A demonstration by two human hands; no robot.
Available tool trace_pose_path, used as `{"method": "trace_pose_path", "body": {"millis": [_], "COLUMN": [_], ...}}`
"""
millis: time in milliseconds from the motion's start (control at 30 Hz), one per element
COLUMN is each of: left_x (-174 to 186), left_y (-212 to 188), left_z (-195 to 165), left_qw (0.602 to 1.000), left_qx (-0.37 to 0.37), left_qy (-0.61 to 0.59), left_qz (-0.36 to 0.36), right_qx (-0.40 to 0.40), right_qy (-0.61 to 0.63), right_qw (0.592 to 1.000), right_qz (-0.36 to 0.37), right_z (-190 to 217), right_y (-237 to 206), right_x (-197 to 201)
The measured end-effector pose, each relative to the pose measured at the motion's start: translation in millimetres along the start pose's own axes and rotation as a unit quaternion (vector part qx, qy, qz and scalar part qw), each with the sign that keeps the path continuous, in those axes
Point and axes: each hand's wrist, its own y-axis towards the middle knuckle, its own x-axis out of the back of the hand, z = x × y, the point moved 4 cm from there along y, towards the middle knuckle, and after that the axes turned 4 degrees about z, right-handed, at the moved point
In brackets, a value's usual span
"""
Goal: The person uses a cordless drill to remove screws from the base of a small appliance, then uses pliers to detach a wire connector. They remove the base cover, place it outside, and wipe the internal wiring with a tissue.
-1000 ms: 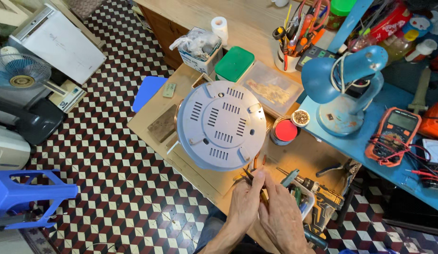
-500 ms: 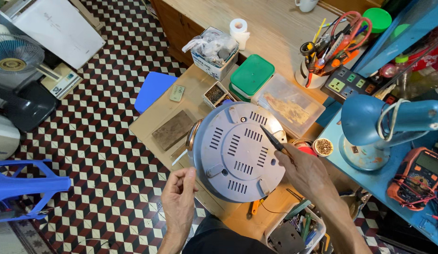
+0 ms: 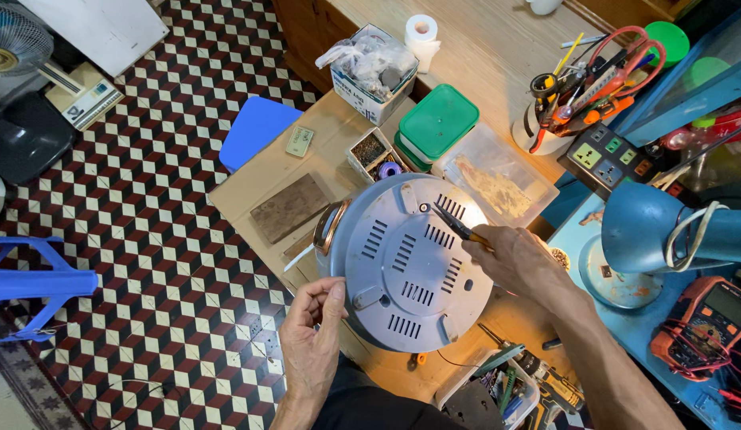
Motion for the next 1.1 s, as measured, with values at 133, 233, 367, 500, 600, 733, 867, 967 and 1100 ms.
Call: {"method": "trace_pose_path", "body": {"millis": [133,233,367,500,600,733,867,967,1100], "left_x": [-3,-6,-11,-11,-11,-11,-9,-10,-13], "left_y": [-2,-2,-1,3,6,8,11,12,13], "left_z": [0,-4,-7,-9,-13,-14,-10,-9,-10], "left_qw": [1.000,0.999,0.997,0.996,0.996,0.995,0.995,0.995,0.995], "left_qx": [0.027,0.024,0.051,0.065,0.057,0.059,0.072,0.058,0.067], "left_qy": [-0.004,-0.014,-0.013,0.000,0.005,-0.012,-0.026,-0.032,-0.016], "left_qz": [0.010,0.026,0.051,0.058,0.070,0.074,0.070,0.073,0.067], "right_qx": [0.034,0.022,0.047,0.013,0.015,0.034,0.029,0.004,0.005], "right_qy": [0.267,0.443,0.567,0.589,0.626,0.691,0.714,0.716,0.742], "right_qw": [0.956,0.881,0.800,0.784,0.756,0.686,0.656,0.652,0.615], "right_qz": [0.114,0.164,0.191,0.196,0.192,0.227,0.244,0.247,0.268], "right_z": [3,6,8,-1,-5,-4,-6,-9,-5], "right_y": [1,3,7,12,15,18,22,25,27], "right_x": [-10,-23,-44,-54,-54,-56,-61,-63,-65]}}
